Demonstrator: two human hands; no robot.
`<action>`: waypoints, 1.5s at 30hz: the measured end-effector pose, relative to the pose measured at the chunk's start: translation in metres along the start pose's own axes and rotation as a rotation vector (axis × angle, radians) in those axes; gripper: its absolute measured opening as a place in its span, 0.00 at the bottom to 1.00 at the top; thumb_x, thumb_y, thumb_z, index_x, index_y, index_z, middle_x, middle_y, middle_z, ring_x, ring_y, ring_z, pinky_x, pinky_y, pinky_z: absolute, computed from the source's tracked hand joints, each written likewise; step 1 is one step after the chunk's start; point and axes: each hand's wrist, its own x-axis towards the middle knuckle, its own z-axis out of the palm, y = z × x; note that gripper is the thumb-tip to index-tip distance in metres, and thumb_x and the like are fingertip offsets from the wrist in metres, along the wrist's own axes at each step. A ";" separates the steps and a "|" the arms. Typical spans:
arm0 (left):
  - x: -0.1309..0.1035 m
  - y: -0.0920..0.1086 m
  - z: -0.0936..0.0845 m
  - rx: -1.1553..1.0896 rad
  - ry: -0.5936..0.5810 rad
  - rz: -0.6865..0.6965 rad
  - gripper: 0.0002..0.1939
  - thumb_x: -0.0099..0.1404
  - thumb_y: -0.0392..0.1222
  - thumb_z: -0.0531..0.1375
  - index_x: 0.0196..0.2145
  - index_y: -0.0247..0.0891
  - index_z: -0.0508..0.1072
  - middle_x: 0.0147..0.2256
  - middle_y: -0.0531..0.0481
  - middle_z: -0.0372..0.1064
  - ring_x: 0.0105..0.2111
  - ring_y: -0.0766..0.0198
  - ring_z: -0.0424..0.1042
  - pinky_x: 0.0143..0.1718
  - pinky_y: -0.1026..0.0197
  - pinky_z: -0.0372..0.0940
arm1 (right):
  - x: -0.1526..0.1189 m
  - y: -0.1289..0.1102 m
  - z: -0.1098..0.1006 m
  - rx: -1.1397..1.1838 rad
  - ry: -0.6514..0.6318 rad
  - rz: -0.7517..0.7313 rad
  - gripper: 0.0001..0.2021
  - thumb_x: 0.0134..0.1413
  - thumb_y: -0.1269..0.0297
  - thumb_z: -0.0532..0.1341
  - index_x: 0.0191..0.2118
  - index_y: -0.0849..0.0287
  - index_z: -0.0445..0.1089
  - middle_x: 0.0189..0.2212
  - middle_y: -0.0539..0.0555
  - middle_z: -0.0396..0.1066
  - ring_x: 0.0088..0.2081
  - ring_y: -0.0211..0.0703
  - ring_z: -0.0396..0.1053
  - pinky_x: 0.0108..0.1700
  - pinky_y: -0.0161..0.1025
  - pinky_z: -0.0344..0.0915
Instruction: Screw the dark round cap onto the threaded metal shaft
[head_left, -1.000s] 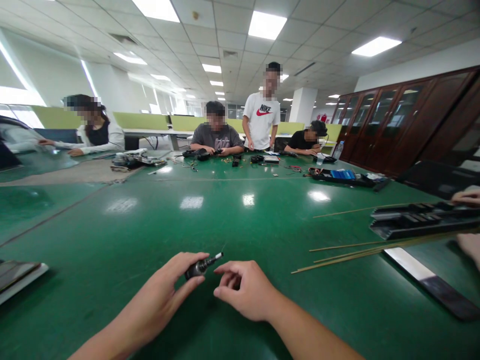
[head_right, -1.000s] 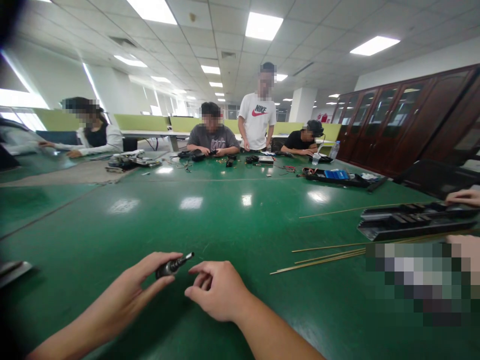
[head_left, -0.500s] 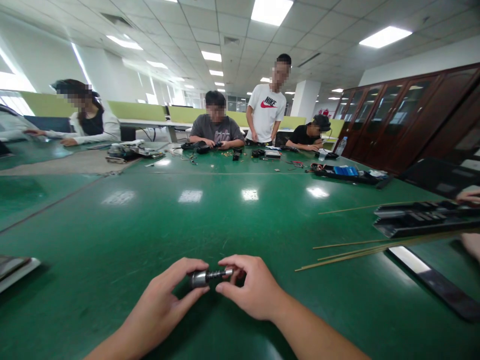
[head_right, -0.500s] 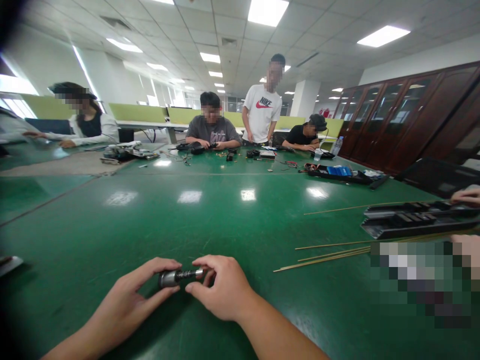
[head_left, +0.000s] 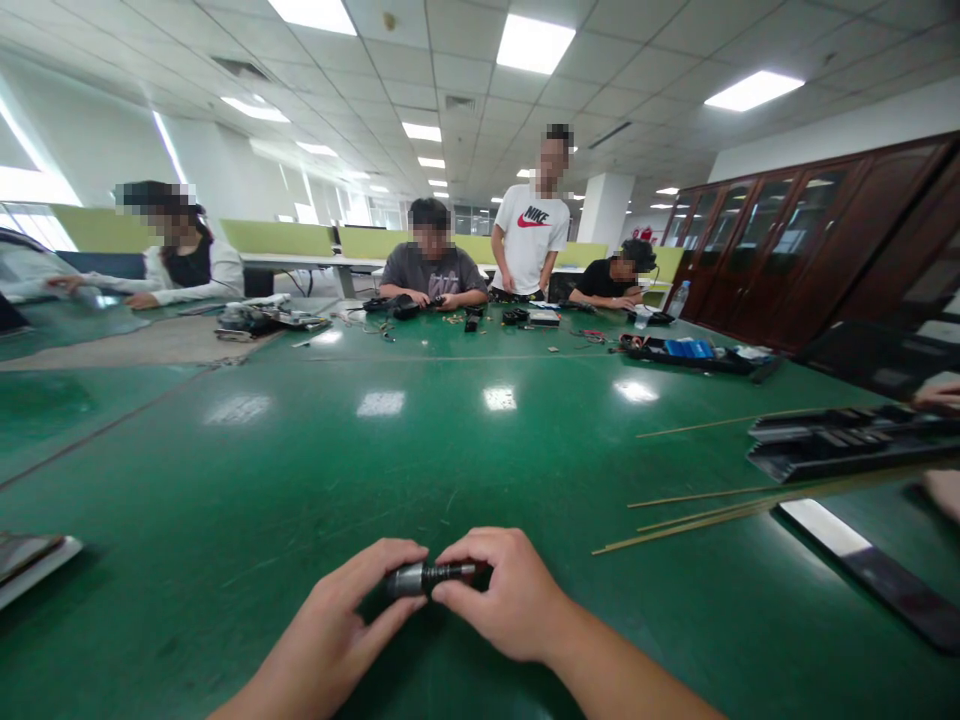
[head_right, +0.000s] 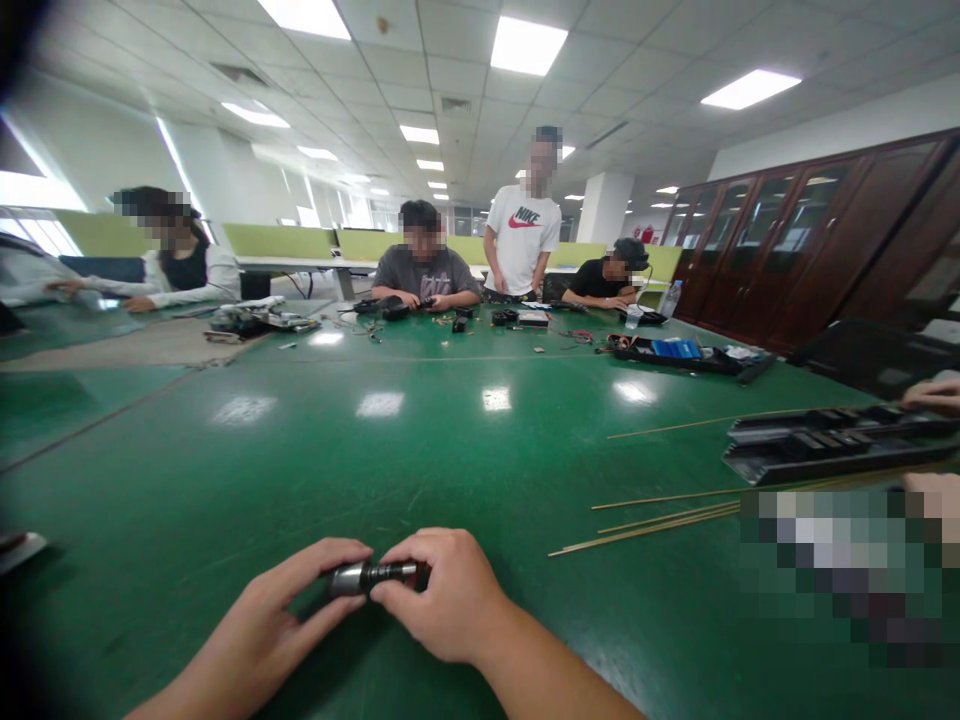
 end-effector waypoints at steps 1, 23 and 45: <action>0.000 0.000 0.001 -0.001 0.003 0.005 0.19 0.70 0.45 0.61 0.56 0.51 0.64 0.52 0.51 0.71 0.52 0.61 0.72 0.55 0.60 0.68 | 0.000 0.000 0.000 0.000 0.001 -0.002 0.08 0.53 0.64 0.69 0.40 0.53 0.80 0.33 0.49 0.78 0.34 0.40 0.73 0.38 0.35 0.64; -0.001 0.007 0.000 -0.050 0.047 0.074 0.18 0.69 0.42 0.62 0.56 0.49 0.66 0.51 0.50 0.72 0.51 0.61 0.73 0.55 0.59 0.69 | 0.001 -0.002 0.000 0.023 -0.011 -0.029 0.07 0.50 0.68 0.70 0.37 0.54 0.80 0.32 0.49 0.79 0.33 0.40 0.74 0.37 0.35 0.64; -0.001 0.006 -0.003 -0.048 0.043 0.065 0.18 0.69 0.42 0.61 0.55 0.48 0.67 0.51 0.49 0.73 0.52 0.61 0.73 0.55 0.58 0.68 | 0.000 -0.005 -0.002 0.010 -0.006 -0.006 0.06 0.51 0.68 0.69 0.37 0.54 0.80 0.32 0.49 0.79 0.34 0.41 0.75 0.39 0.36 0.66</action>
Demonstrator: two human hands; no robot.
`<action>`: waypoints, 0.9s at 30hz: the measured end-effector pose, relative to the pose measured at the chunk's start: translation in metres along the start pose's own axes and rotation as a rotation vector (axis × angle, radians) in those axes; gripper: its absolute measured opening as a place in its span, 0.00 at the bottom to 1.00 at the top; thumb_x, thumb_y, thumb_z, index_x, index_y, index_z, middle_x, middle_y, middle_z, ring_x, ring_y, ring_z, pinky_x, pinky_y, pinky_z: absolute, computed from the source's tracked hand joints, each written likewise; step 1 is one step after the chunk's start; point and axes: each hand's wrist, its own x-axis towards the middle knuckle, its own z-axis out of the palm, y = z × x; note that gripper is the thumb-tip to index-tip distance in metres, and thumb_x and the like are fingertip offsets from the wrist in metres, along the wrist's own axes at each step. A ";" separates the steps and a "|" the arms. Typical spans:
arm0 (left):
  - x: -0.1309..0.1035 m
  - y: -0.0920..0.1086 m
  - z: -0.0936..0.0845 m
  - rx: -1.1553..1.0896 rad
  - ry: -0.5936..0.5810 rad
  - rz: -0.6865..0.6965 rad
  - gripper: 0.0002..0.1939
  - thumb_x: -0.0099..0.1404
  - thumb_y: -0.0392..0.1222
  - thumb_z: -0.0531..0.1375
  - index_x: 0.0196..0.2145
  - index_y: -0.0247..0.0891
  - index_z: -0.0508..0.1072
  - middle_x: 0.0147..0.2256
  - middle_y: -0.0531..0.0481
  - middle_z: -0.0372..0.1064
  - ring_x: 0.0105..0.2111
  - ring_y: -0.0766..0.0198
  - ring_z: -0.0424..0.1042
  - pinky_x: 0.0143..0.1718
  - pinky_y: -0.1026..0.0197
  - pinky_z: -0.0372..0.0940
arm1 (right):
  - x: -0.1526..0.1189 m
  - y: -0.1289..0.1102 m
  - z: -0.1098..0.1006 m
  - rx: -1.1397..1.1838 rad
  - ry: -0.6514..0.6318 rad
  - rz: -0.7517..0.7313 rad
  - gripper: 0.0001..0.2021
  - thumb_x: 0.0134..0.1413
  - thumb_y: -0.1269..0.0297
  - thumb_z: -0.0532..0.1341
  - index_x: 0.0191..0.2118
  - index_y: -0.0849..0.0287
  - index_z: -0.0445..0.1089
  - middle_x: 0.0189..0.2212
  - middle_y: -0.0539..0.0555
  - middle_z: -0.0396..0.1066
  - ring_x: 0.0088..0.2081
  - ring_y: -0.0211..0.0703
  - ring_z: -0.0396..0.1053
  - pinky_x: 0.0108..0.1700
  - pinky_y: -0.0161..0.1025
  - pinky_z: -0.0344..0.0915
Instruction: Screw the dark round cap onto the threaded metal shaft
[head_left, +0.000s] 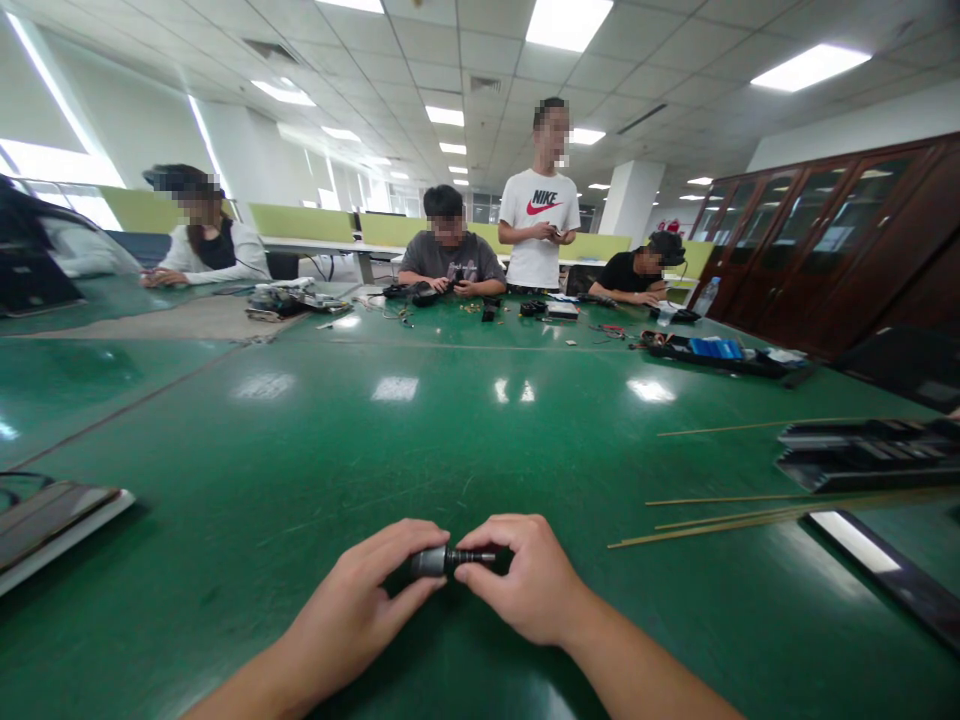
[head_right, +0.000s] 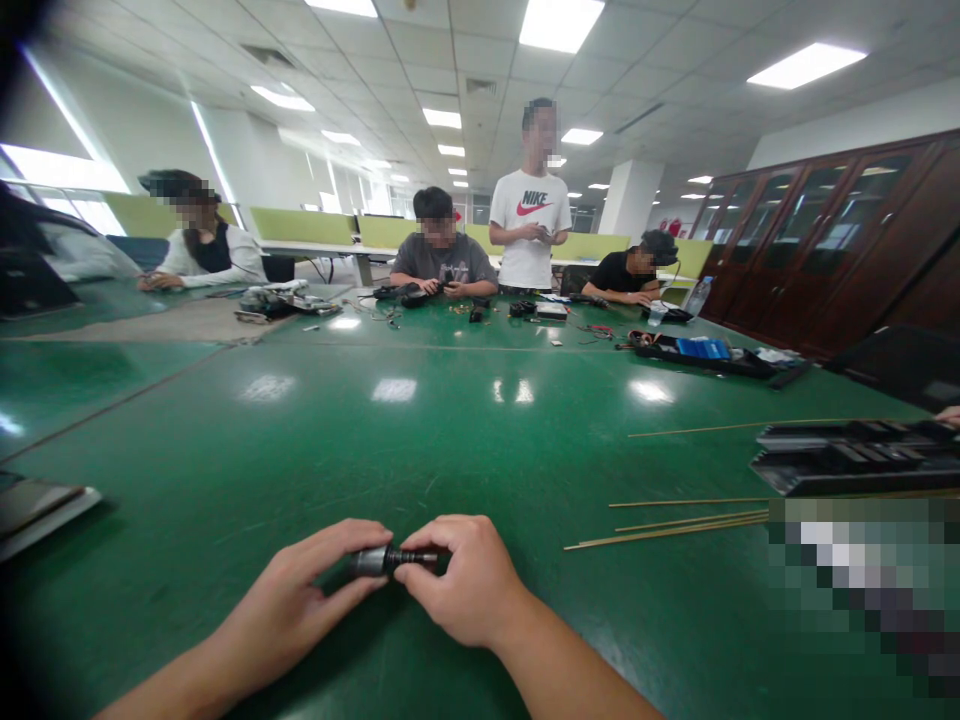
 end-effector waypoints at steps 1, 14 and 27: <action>0.000 0.000 0.000 0.001 0.000 -0.001 0.18 0.69 0.42 0.61 0.55 0.49 0.67 0.51 0.49 0.73 0.52 0.61 0.73 0.55 0.59 0.68 | 0.000 0.000 0.000 -0.001 -0.001 -0.002 0.06 0.51 0.68 0.69 0.38 0.54 0.80 0.32 0.49 0.79 0.34 0.41 0.75 0.39 0.36 0.66; 0.000 -0.001 -0.001 0.010 0.003 -0.008 0.18 0.69 0.42 0.62 0.55 0.49 0.67 0.51 0.50 0.73 0.52 0.61 0.73 0.56 0.59 0.68 | 0.000 0.000 0.000 -0.020 0.005 -0.007 0.06 0.52 0.67 0.69 0.38 0.54 0.80 0.32 0.50 0.79 0.34 0.42 0.75 0.39 0.36 0.66; 0.000 -0.001 0.000 0.033 0.036 0.038 0.18 0.68 0.41 0.63 0.55 0.47 0.68 0.50 0.48 0.74 0.50 0.60 0.74 0.54 0.58 0.70 | 0.000 -0.001 0.000 -0.003 0.008 0.012 0.06 0.50 0.66 0.70 0.36 0.55 0.79 0.31 0.49 0.78 0.32 0.41 0.74 0.37 0.36 0.65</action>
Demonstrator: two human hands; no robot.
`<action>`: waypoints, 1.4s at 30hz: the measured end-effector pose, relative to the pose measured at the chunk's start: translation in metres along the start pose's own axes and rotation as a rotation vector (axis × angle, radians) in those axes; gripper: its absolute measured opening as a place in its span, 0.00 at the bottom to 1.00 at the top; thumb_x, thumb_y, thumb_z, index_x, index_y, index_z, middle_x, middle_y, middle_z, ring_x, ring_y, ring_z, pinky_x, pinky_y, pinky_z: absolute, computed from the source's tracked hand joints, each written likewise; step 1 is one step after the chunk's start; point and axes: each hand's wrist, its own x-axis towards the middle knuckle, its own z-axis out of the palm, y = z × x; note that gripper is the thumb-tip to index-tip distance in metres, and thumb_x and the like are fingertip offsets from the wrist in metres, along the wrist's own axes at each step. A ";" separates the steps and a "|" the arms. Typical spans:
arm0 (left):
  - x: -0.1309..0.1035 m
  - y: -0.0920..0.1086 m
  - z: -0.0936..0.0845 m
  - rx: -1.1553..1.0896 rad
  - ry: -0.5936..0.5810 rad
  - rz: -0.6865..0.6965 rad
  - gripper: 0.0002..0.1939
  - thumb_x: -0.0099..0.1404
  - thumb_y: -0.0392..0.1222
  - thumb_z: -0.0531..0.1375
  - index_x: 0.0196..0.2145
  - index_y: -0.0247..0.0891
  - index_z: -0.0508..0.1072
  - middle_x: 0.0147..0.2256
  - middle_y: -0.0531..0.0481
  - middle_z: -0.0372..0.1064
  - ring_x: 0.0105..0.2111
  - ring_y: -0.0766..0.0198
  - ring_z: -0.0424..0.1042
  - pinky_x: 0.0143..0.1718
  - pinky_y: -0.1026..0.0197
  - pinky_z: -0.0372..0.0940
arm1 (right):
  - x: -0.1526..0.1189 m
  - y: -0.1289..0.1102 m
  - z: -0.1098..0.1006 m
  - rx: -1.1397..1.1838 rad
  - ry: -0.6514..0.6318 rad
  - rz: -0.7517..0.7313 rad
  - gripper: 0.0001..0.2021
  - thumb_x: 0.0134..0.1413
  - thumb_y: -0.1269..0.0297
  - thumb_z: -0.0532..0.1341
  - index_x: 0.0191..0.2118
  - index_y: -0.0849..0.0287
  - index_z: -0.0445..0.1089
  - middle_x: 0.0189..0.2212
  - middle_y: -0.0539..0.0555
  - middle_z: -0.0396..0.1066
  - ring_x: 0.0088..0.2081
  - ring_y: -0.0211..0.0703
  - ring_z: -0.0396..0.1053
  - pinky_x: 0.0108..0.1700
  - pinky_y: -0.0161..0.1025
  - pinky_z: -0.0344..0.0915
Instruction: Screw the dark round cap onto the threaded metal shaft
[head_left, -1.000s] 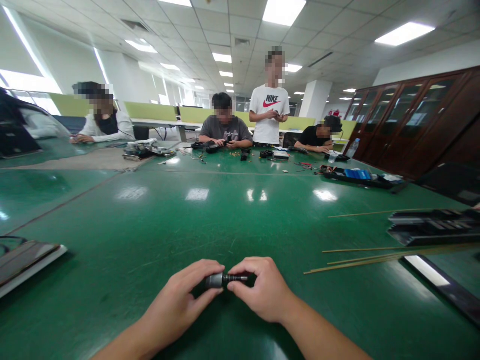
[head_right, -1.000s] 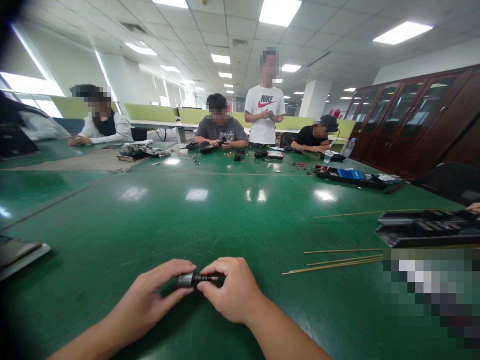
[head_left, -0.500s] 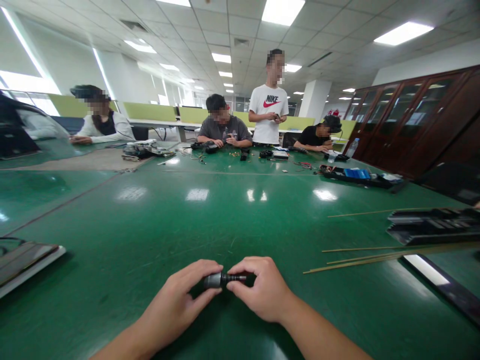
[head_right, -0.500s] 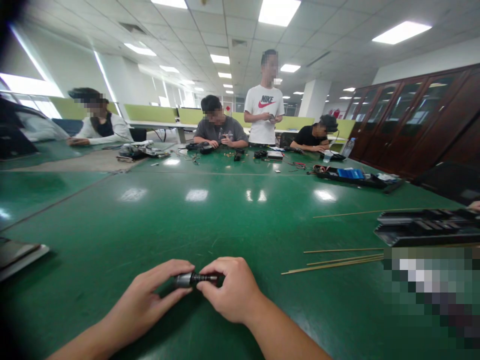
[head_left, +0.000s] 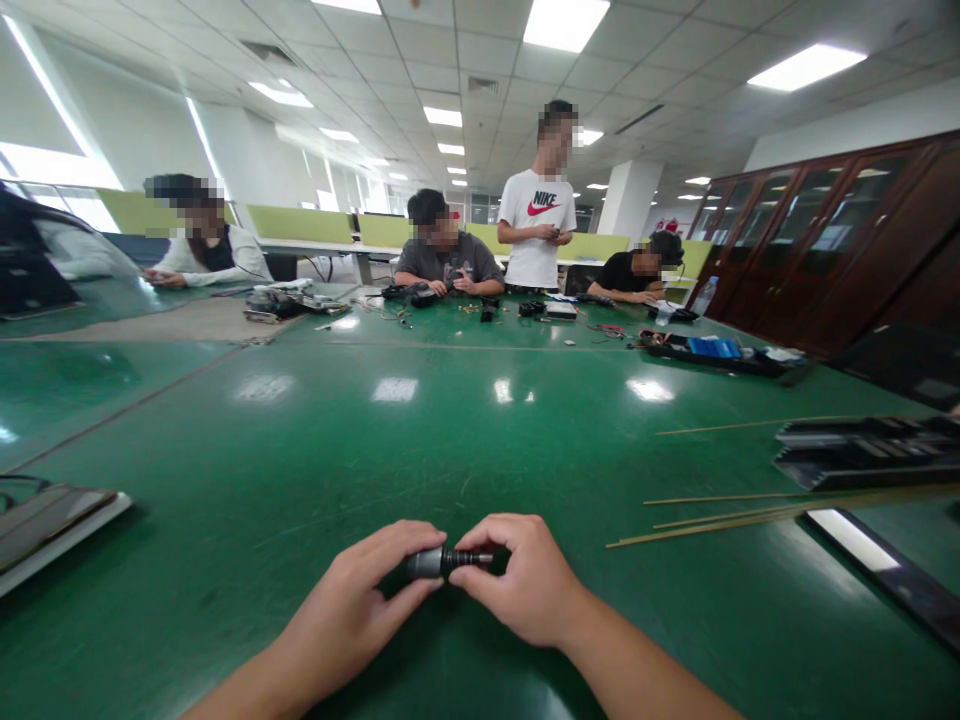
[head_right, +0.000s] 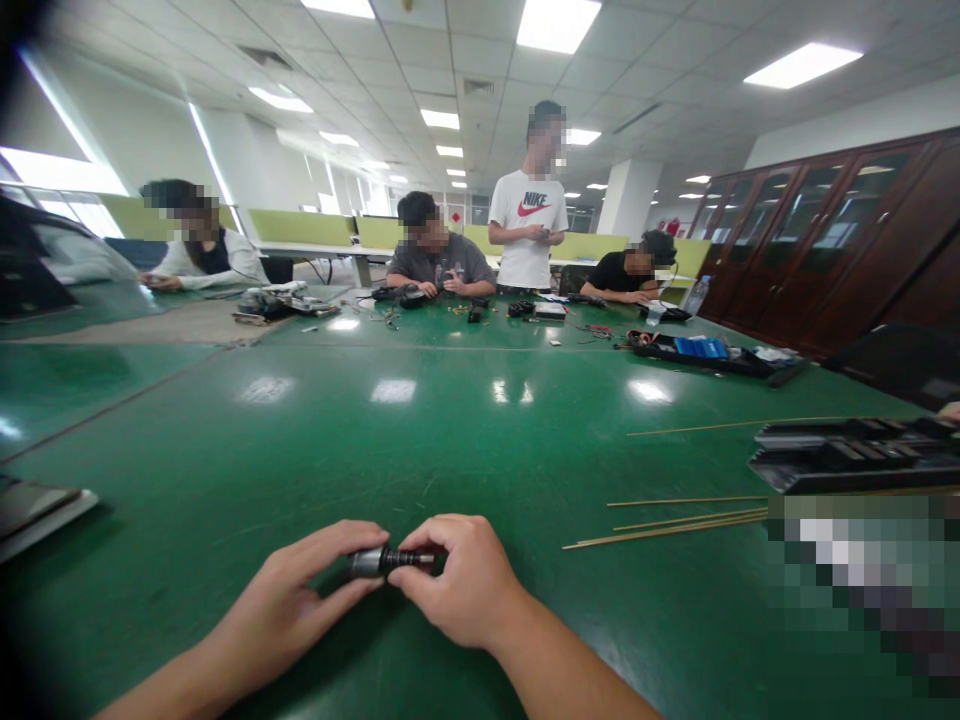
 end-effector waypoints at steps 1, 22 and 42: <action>0.000 0.000 0.000 0.002 -0.002 -0.001 0.19 0.68 0.41 0.63 0.55 0.48 0.68 0.50 0.48 0.74 0.51 0.60 0.74 0.54 0.58 0.70 | 0.000 0.000 0.000 0.002 0.001 -0.001 0.05 0.50 0.67 0.70 0.36 0.55 0.79 0.31 0.49 0.78 0.32 0.40 0.74 0.37 0.36 0.65; -0.001 -0.001 -0.001 -0.003 0.001 -0.023 0.18 0.68 0.42 0.63 0.55 0.48 0.69 0.50 0.49 0.74 0.51 0.61 0.74 0.55 0.59 0.70 | 0.000 0.002 0.000 -0.008 0.011 0.001 0.05 0.50 0.67 0.70 0.35 0.55 0.79 0.30 0.49 0.78 0.32 0.41 0.74 0.38 0.36 0.65; -0.003 -0.005 0.000 0.010 -0.015 -0.010 0.20 0.68 0.42 0.63 0.56 0.50 0.67 0.51 0.53 0.72 0.53 0.64 0.72 0.56 0.61 0.68 | 0.000 0.000 0.000 -0.016 0.004 0.005 0.05 0.51 0.68 0.70 0.35 0.55 0.78 0.30 0.48 0.78 0.32 0.39 0.73 0.37 0.35 0.64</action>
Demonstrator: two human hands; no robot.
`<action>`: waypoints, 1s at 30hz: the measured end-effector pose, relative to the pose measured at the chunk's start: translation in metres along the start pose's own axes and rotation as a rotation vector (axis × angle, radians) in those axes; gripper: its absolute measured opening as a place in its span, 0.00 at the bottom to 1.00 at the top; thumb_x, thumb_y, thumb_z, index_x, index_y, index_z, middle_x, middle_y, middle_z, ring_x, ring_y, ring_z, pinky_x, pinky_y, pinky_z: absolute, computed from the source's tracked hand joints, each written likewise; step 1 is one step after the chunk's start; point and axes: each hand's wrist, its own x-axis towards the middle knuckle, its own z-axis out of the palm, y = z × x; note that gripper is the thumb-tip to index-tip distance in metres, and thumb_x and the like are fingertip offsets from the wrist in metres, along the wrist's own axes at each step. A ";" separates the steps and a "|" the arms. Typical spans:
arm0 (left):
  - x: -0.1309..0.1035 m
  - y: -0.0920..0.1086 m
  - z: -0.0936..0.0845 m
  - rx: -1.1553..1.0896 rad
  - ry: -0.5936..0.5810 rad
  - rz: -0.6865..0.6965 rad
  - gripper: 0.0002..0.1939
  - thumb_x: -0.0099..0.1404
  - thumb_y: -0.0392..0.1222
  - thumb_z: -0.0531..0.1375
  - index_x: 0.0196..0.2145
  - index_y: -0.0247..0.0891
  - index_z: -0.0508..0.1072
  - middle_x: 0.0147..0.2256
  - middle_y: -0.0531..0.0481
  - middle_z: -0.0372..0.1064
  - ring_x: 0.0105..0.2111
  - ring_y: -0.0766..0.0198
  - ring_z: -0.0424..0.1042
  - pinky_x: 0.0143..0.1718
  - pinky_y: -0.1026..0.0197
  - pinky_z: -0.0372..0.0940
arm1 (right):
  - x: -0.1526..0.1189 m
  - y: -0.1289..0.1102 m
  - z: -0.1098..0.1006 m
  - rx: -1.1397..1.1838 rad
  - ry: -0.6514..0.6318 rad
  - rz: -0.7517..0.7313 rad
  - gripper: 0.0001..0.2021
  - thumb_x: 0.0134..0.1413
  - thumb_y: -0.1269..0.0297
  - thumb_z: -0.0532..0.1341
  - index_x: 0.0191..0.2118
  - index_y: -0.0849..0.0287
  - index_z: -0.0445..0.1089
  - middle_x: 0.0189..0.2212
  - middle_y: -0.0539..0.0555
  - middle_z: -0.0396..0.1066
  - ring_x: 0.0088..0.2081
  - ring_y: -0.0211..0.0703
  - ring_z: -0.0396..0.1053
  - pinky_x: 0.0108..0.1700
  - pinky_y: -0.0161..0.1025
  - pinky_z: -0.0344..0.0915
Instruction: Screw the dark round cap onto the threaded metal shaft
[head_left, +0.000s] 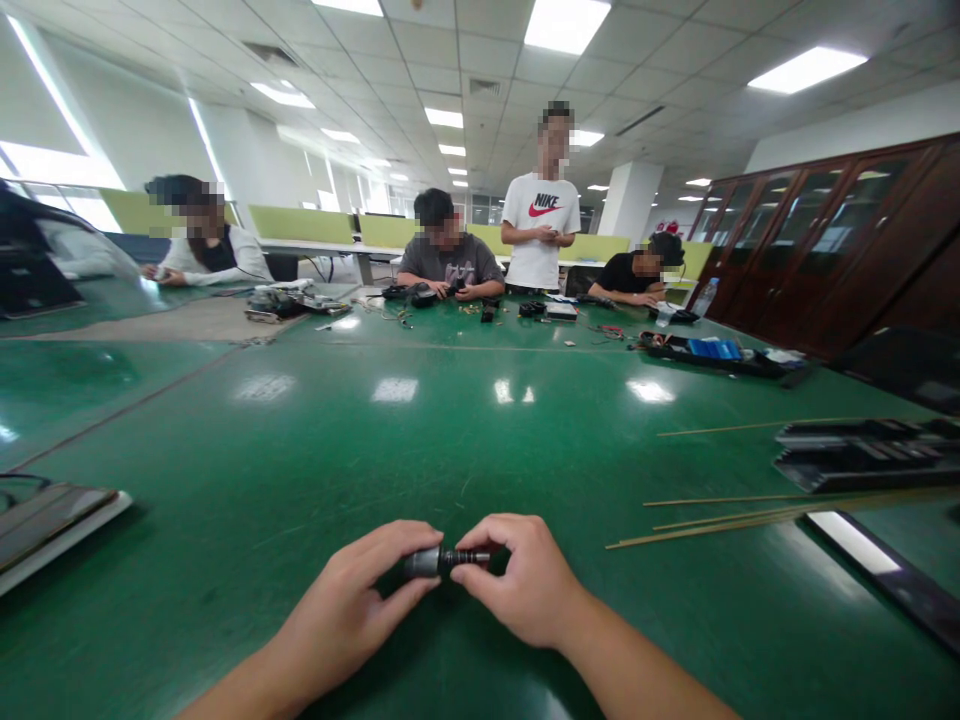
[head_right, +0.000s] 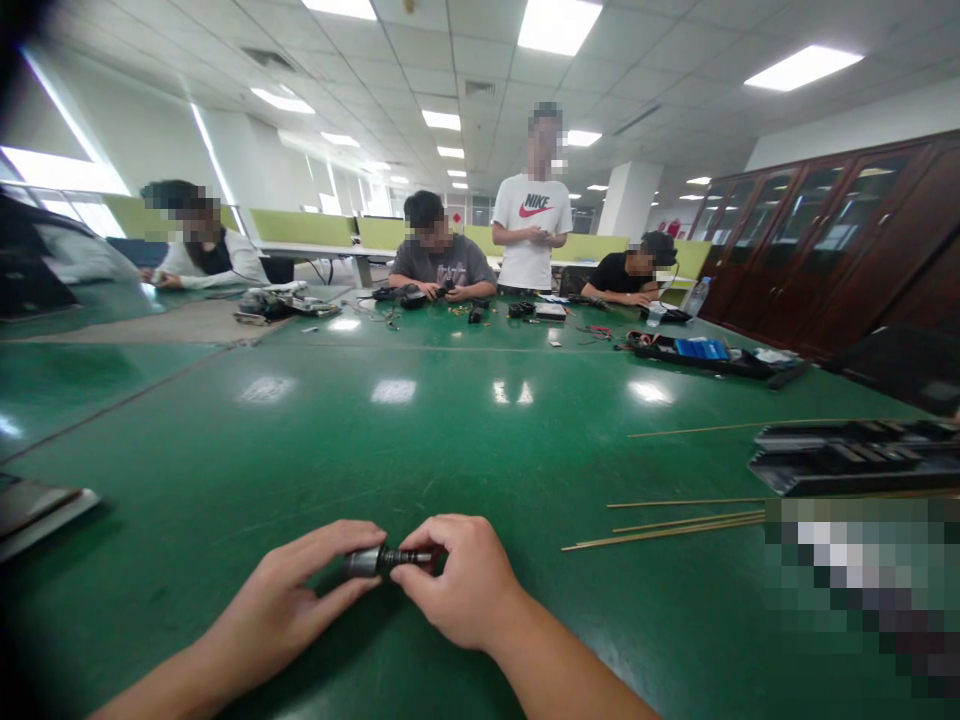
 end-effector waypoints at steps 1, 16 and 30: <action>0.000 0.000 0.000 -0.001 0.000 0.001 0.20 0.68 0.42 0.63 0.56 0.50 0.67 0.51 0.53 0.72 0.53 0.64 0.72 0.56 0.62 0.68 | 0.000 0.000 0.000 -0.001 0.001 0.000 0.05 0.51 0.68 0.70 0.35 0.55 0.78 0.30 0.48 0.78 0.32 0.39 0.73 0.37 0.35 0.64; 0.000 0.000 -0.001 0.019 0.013 0.010 0.20 0.68 0.43 0.64 0.56 0.50 0.67 0.51 0.52 0.73 0.52 0.63 0.73 0.55 0.61 0.70 | -0.001 -0.001 -0.001 -0.005 -0.002 0.014 0.04 0.51 0.67 0.70 0.35 0.55 0.79 0.29 0.48 0.78 0.31 0.40 0.73 0.37 0.35 0.64; 0.000 -0.001 0.000 0.019 0.007 0.023 0.20 0.67 0.42 0.64 0.56 0.49 0.68 0.51 0.51 0.74 0.51 0.62 0.74 0.55 0.60 0.70 | 0.000 -0.001 -0.001 0.004 -0.006 0.025 0.04 0.51 0.67 0.70 0.35 0.55 0.79 0.29 0.49 0.78 0.31 0.40 0.73 0.36 0.35 0.64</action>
